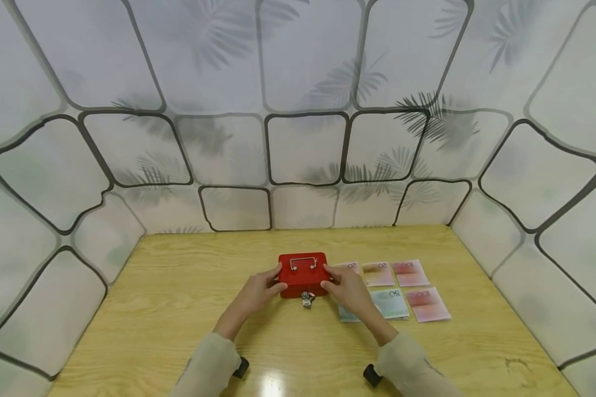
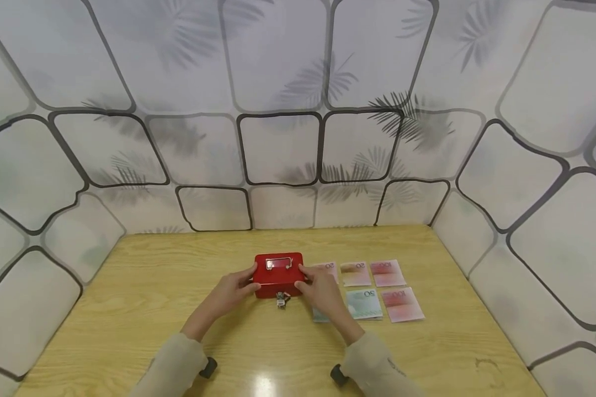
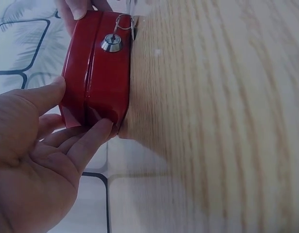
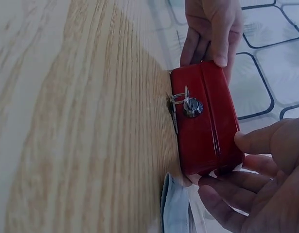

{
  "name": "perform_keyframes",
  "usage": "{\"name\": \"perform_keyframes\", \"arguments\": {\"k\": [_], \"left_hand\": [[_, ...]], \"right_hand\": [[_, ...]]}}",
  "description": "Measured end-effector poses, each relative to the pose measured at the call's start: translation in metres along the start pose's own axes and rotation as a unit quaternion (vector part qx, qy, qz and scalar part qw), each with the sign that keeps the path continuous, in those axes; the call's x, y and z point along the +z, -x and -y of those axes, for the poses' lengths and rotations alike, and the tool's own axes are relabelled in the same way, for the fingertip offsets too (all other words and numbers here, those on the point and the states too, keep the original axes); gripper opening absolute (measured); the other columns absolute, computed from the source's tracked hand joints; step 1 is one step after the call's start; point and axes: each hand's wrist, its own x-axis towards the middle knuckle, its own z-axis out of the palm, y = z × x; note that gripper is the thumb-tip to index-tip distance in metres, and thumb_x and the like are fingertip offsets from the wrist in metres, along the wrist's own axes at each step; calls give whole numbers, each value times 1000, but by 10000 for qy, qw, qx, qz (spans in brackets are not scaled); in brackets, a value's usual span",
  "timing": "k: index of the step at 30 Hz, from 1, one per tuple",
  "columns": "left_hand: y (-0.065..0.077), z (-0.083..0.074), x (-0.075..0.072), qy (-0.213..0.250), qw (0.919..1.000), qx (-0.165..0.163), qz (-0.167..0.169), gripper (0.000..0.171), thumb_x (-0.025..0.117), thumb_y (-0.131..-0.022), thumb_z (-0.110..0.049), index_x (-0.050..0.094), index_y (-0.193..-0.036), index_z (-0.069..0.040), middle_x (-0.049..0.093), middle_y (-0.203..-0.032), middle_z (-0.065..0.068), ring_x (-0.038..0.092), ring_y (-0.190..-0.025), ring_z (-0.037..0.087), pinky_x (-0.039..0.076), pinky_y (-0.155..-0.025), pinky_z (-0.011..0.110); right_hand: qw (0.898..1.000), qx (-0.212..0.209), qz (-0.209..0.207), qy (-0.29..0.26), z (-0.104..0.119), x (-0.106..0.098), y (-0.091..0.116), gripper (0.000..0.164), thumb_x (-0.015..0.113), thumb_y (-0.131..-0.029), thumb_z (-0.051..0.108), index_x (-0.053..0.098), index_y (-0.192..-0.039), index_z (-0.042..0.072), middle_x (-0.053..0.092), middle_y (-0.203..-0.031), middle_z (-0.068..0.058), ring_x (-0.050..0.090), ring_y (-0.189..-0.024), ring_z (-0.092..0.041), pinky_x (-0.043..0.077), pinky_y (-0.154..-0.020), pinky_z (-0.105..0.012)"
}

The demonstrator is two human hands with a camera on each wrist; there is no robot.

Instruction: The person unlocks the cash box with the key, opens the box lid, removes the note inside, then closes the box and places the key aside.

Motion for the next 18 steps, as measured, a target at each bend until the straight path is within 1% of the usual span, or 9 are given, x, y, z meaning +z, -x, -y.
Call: {"name": "perform_keyframes", "arguments": {"k": [4, 6, 9, 10, 12, 13, 15, 18], "left_hand": [[1, -1, -1, -48, 10000, -64, -37, 62, 70, -100, -22, 45, -154, -2, 50, -151, 22, 50, -138, 36, 46, -109, 50], [2, 0, -2, -91, 9999, -107, -51, 62, 71, -100, -22, 46, -154, -2, 50, -151, 22, 53, -136, 34, 49, -105, 48], [1, 0, -2, -133, 9998, -151, -69, 62, 71, -100, -22, 46, -154, -3, 51, -151, 21, 56, -132, 32, 53, -95, 42], [1, 0, -3, -138, 9998, -143, -78, 63, 71, -100, -22, 46, -154, -3, 51, -151, 21, 57, -131, 31, 54, -93, 40], [0, 0, -3, -137, 9998, -151, -68, 62, 71, -100, -23, 46, -154, -3, 50, -151, 21, 58, -130, 31, 53, -89, 38], [0, 0, -2, -134, 9998, -171, -49, 62, 71, -100, -23, 46, -154, -3, 50, -152, 20, 57, -132, 32, 53, -90, 38], [-1, -1, -2, -143, 9997, -197, -6, 62, 70, -101, -24, 46, -154, -4, 50, -152, 20, 56, -133, 33, 53, -90, 37], [0, -3, -1, -160, 9995, -264, 43, 63, 70, -101, -24, 45, -155, -4, 49, -153, 19, 55, -135, 34, 53, -95, 41]], "right_hand": [[10000, 40, -23, 69, 3, 1, 2, 46, 75, -96, 12, 64, -137, -3, 65, -133, -23, 67, -116, -37, 59, -83, -43], [9999, 113, -3, 87, 4, 3, 2, 46, 75, -96, 13, 64, -139, -1, 65, -134, -23, 69, -113, -36, 59, -81, -41], [9999, 139, -20, 52, 6, 5, 2, 48, 74, -97, 13, 62, -141, -1, 64, -134, -24, 71, -108, -36, 60, -82, -44], [9999, 146, -49, 45, 7, 6, 2, 48, 74, -97, 13, 62, -141, -1, 64, -134, -25, 71, -107, -36, 60, -84, -45], [9997, 163, -194, 40, 9, 6, 4, 48, 74, -97, 13, 61, -140, -4, 64, -132, -25, 71, -106, -36, 59, -85, -48], [9993, 165, -326, 15, 9, 7, 6, 47, 74, -97, 13, 61, -138, -6, 65, -130, -25, 70, -104, -36, 59, -84, -49], [9978, 193, -630, 37, 11, 8, 10, 43, 75, -95, 13, 64, -131, -8, 68, -120, -23, 69, -97, -32, 59, -80, -46], [9953, 228, -945, 41, 15, 10, 17, 30, 77, -94, 11, 67, -116, -7, 69, -98, -13, 64, -83, -23, 56, -71, -36]]}}
